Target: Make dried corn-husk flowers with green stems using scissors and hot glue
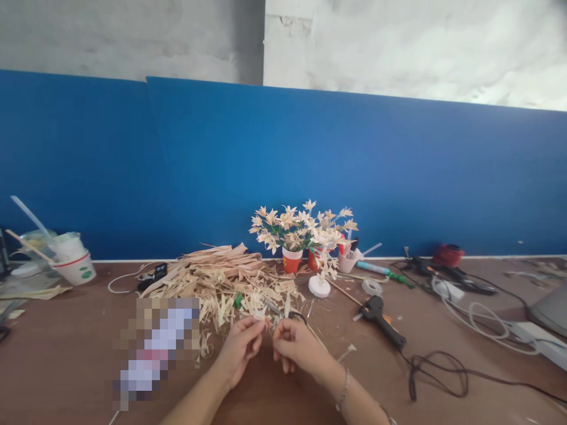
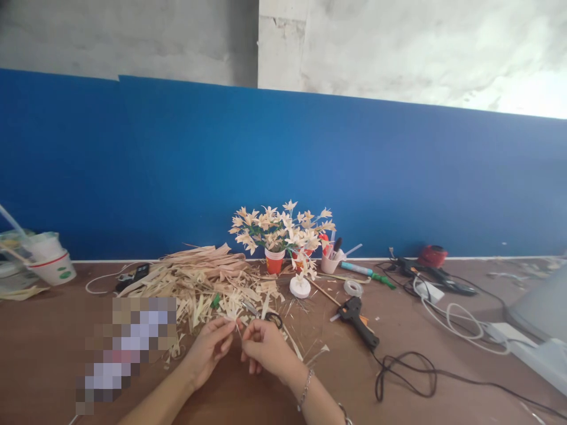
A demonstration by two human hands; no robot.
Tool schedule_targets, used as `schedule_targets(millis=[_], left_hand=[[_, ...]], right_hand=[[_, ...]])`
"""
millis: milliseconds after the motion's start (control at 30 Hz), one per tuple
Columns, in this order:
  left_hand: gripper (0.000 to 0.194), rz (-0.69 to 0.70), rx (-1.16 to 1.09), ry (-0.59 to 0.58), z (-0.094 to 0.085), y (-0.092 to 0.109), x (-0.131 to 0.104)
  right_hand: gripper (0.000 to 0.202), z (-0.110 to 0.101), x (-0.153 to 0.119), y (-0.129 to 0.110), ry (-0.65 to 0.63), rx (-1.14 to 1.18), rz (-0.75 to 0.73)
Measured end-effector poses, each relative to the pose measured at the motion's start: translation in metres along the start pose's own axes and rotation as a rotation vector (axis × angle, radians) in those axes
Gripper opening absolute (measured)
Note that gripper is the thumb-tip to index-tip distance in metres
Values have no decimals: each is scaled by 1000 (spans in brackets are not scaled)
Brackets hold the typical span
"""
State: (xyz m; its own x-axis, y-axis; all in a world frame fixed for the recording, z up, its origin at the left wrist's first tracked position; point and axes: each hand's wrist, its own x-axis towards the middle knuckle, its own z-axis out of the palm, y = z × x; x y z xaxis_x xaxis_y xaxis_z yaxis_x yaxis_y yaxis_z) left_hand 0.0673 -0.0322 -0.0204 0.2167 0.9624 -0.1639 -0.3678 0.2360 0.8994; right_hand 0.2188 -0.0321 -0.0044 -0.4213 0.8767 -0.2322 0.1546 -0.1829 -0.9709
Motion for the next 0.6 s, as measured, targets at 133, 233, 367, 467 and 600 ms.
schedule_targets(millis=[133, 233, 367, 467, 600], left_hand=[[28, -1, 36, 8, 1, 0, -1], [28, 4, 41, 7, 2, 1, -2], [29, -12, 32, 27, 2, 1, -1], [30, -5, 32, 31, 2, 1, 0], [30, 0, 45, 43, 2, 2, 0]], right_hand=[[12, 0, 0, 0, -4, 16, 15], [10, 0, 0, 2, -5, 9, 24], [10, -2, 0, 3, -10, 7, 19], [11, -4, -1, 3, -32, 8, 24], [11, -4, -1, 2, -64, 18, 32]])
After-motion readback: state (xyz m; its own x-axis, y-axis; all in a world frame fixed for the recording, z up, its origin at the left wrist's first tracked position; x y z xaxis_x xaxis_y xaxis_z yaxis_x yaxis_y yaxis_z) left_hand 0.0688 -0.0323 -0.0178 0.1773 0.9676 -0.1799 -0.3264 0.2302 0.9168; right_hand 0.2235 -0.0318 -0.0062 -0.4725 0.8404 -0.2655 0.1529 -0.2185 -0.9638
